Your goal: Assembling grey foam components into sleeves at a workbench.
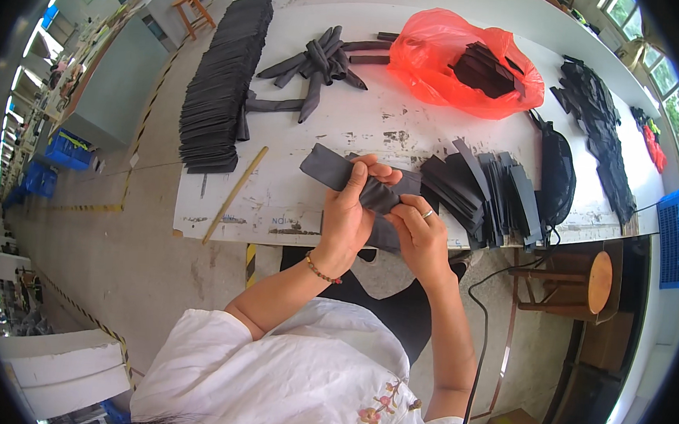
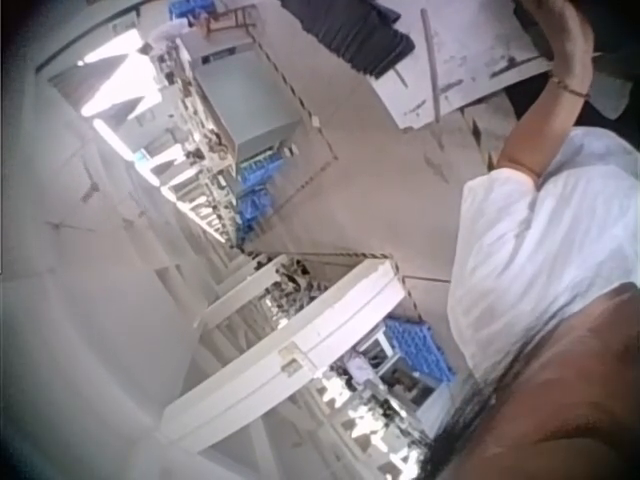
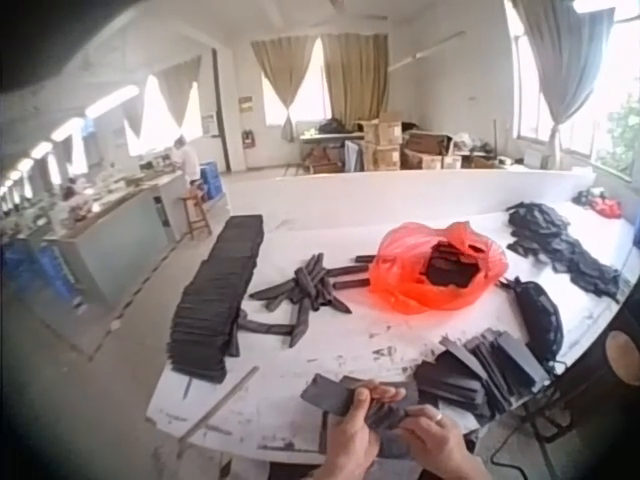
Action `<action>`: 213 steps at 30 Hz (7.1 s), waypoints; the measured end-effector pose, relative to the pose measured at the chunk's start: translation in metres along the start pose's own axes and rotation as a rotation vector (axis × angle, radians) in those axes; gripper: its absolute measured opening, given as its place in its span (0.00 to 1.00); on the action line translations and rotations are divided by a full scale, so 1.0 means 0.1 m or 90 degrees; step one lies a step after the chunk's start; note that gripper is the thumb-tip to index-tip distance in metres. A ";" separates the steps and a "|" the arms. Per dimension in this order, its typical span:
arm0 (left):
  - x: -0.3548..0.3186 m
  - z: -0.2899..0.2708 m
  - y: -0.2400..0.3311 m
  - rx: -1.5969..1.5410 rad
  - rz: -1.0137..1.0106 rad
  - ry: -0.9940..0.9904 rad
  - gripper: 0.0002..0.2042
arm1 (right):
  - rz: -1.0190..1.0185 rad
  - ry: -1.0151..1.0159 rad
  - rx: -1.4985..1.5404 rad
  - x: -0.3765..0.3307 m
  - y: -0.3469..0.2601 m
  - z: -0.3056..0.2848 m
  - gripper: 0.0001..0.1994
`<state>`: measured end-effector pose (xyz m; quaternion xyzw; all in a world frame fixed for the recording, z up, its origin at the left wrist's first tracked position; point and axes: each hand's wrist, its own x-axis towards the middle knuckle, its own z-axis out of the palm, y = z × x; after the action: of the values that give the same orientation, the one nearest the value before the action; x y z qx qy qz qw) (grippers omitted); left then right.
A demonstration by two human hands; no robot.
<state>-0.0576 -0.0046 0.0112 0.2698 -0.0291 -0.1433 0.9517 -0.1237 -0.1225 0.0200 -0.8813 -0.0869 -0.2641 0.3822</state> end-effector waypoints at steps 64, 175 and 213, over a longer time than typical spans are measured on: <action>2.18 -1.94 1.68 1.453 0.548 -0.214 0.07 | 0.307 0.148 -0.215 -0.38 0.55 0.01 0.03; -0.24 -0.10 0.05 0.072 -0.139 -0.087 0.12 | -0.008 0.020 -0.183 -0.25 -0.39 0.13 0.16; -0.21 0.00 0.04 0.047 -0.123 0.070 0.15 | -0.040 0.023 -0.034 -0.33 -0.11 0.06 0.10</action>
<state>-0.0765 0.0050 0.0136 0.3139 0.0438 -0.2185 0.9229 -0.1525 -0.1093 0.0059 -0.8831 -0.1006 -0.2940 0.3515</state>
